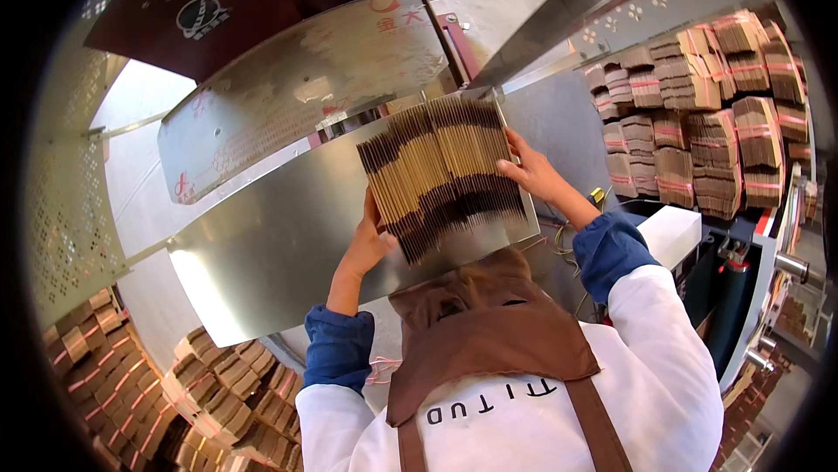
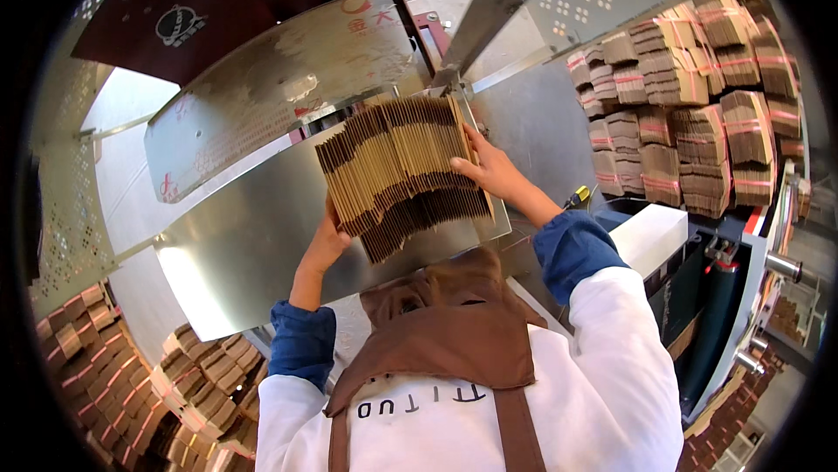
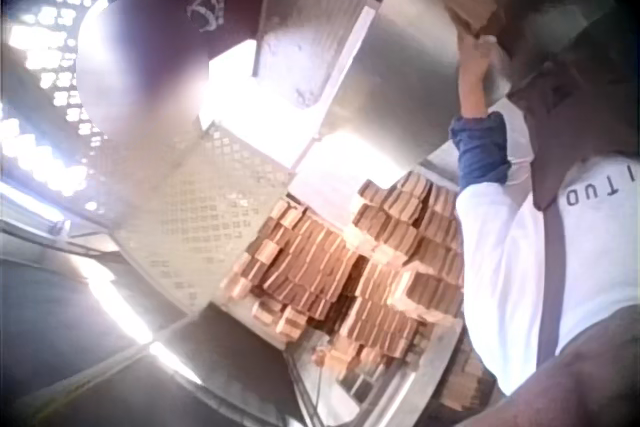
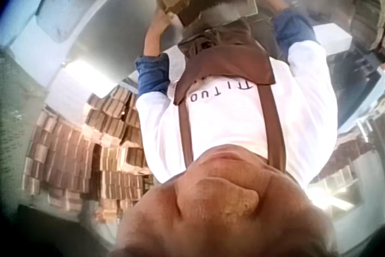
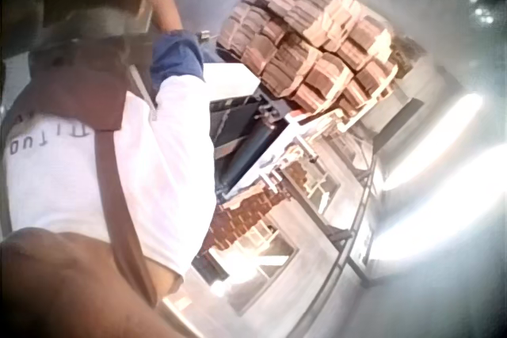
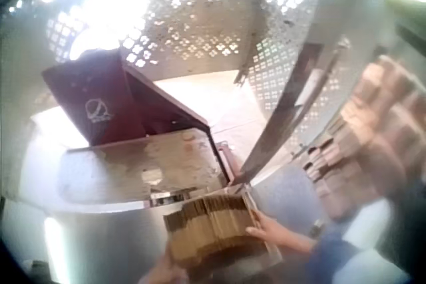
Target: The person folds flat cardboard pieces into box shapes by hand and stacks them on a table. They then carry stacks of the folded boxes to a strapping machine, where they are secured with pink bands. The person repeats this process, moving between the table and the machine to assemble and bundle the boxes.
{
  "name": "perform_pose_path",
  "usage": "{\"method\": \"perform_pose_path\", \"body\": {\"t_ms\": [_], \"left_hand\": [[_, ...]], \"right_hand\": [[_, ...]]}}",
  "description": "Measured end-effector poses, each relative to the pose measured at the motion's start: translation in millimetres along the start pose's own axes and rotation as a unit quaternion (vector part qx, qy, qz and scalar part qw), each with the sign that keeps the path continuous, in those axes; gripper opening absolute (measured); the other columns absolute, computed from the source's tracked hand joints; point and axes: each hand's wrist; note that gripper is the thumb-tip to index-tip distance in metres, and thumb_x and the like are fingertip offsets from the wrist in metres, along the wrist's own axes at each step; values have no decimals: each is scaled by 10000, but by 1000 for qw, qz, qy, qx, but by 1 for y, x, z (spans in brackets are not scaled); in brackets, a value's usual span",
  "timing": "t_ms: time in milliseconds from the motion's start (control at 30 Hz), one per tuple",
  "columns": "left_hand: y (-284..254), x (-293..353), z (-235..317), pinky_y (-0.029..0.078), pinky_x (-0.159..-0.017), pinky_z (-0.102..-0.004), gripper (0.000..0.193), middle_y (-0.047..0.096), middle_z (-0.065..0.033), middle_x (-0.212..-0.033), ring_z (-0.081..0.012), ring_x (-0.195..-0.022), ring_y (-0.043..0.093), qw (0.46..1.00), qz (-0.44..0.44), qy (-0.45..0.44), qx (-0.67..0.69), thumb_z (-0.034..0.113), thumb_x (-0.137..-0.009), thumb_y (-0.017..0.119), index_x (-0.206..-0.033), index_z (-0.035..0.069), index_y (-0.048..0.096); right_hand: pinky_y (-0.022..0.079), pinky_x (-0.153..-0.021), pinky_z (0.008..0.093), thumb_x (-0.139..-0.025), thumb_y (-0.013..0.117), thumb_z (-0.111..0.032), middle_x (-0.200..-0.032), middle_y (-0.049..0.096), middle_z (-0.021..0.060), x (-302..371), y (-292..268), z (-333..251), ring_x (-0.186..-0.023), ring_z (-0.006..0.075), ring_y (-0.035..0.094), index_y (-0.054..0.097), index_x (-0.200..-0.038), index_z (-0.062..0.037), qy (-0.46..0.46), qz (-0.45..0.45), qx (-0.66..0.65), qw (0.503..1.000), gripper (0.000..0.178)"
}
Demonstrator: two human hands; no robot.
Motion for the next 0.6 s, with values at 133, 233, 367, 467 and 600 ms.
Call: {"method": "perform_pose_path", "body": {"t_ms": [133, 233, 367, 467, 600], "left_hand": [[34, -17, 25, 327, -1119, -357, 955, 347, -136, -1518, -249, -1377, 370, 992, 91, -78, -45, 421, -894, 691, -1545, 17, 121], [42, -6, 29, 335, -1105, -346, 832, 401, -124, -1477, -238, -1340, 408, 980, 147, -131, 39, 363, -931, 661, -1528, 11, 199], [45, 5, 34, 337, -1099, -338, 737, 453, -120, -1427, -221, -1322, 423, 962, 205, -134, 120, 316, -947, 646, -1501, 5, 273], [77, -20, 39, 348, -1093, -337, 772, 462, -118, -1416, -221, -1309, 439, 971, 216, -99, -15, 324, -938, 656, -1503, -4, 245], [95, -45, 57, 361, -1084, -338, 853, 451, -148, -1420, -240, -1308, 445, 974, 208, -59, -65, 356, -916, 677, -1512, -11, 190]], "right_hand": [[444, -991, 394, -947, 547, -458, -1294, 567, 281, -1, -23, 2, -1179, 376, 585, 303, -1490, -5, 11, 10, -10, 1000, 748], [448, -967, 423, -979, 496, -398, -1242, 579, 310, -9, -24, 3, -1138, 424, 583, 326, -1480, -9, -46, 12, 20, 999, 657], [447, -945, 459, -1002, 448, -330, -1180, 595, 319, -33, -34, -3, -1098, 470, 569, 407, -1437, -24, -112, 12, 26, 993, 533], [463, -860, 501, -1001, 446, -303, -1041, 632, 313, -31, -68, -18, -979, 468, 599, 479, -1375, -20, -119, 26, 115, 986, 470], [475, -713, 532, -979, 469, -250, -874, 666, 247, -17, -83, -35, -785, 436, 626, 532, -1299, -26, -145, 89, 217, 961, 396]]}}
Point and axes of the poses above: each hand's wrist, its own x-axis away from the middle knuckle, its own y-axis out of the palm, z = x × y
